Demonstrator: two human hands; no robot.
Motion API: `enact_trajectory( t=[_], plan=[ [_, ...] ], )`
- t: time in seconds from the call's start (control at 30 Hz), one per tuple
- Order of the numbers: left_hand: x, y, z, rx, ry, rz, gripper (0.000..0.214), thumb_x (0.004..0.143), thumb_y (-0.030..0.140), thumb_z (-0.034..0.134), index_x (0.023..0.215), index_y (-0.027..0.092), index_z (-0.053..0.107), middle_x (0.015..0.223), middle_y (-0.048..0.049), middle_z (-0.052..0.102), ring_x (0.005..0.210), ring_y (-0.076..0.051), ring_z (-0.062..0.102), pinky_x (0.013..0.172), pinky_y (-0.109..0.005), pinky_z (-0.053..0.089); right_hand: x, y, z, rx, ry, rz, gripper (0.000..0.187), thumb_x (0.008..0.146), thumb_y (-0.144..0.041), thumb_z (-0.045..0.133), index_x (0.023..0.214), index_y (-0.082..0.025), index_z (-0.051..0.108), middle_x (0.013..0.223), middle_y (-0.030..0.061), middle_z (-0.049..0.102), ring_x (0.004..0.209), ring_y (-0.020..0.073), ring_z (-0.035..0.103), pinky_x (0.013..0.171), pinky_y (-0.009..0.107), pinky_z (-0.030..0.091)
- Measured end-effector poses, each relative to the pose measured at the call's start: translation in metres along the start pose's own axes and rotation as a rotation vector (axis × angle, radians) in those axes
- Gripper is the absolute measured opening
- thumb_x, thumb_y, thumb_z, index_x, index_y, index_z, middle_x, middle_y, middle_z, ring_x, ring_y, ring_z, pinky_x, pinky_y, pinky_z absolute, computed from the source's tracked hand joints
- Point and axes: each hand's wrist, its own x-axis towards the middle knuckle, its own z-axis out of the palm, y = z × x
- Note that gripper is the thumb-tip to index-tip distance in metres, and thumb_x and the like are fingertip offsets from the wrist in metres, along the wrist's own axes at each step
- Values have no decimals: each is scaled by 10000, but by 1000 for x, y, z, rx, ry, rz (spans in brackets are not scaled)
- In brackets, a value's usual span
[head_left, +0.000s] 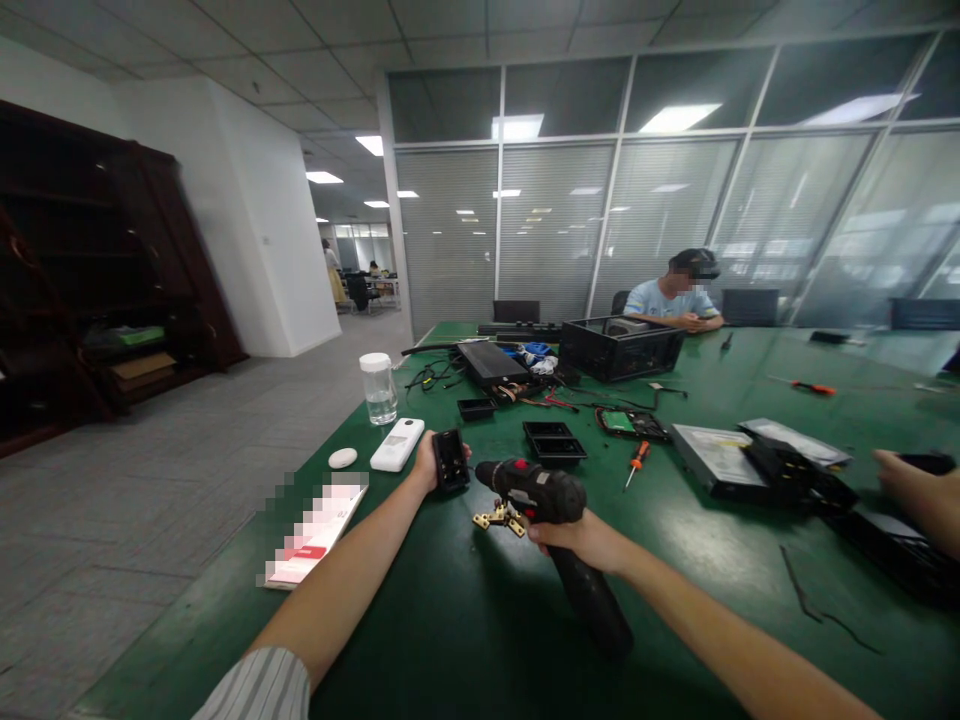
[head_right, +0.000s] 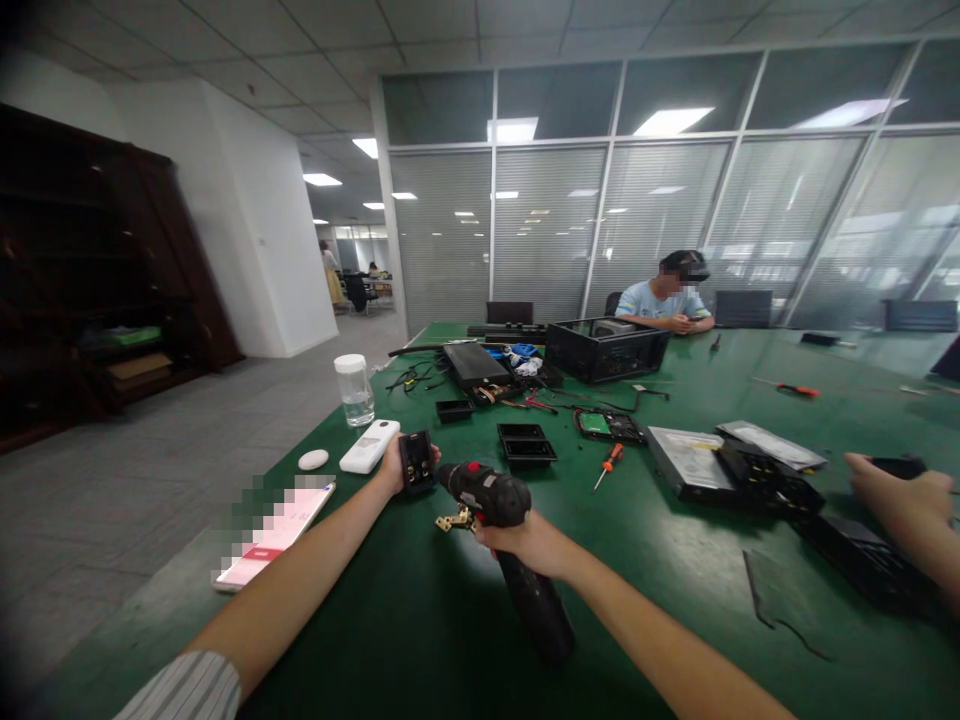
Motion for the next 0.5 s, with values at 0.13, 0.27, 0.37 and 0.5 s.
enact_trajectory(
  t=[0.13,0.27,0.37,0.5],
  plan=[
    [0,0,1,-22,10,7,571,837,412,292,873,11,698,696,-201,688,632,-287,670,609,-379,518,-1,-3,0,-24,6,3,292,747,-432,680,764,-160,576,652,-9,546,613,134,483,577,271,380],
    [1,0,2,-44,30,8,556,837,412,307,877,20,698,692,-199,688,623,-293,668,599,-390,518,-2,-3,0,-18,15,14,284,749,-418,686,797,-159,580,672,-10,549,633,135,494,598,271,394],
    [-1,0,3,-50,34,12,549,841,408,304,869,28,699,693,-195,690,620,-291,669,598,-390,519,-2,-4,1,-8,8,-1,263,754,-397,683,818,-163,582,674,-14,548,634,133,496,608,272,398],
    [-3,1,4,-48,31,-6,563,840,429,306,861,27,700,679,-194,686,608,-290,666,578,-384,517,-3,-4,2,-8,19,-4,265,756,-405,679,814,-163,586,674,-14,548,632,135,501,613,275,402]
  ],
)
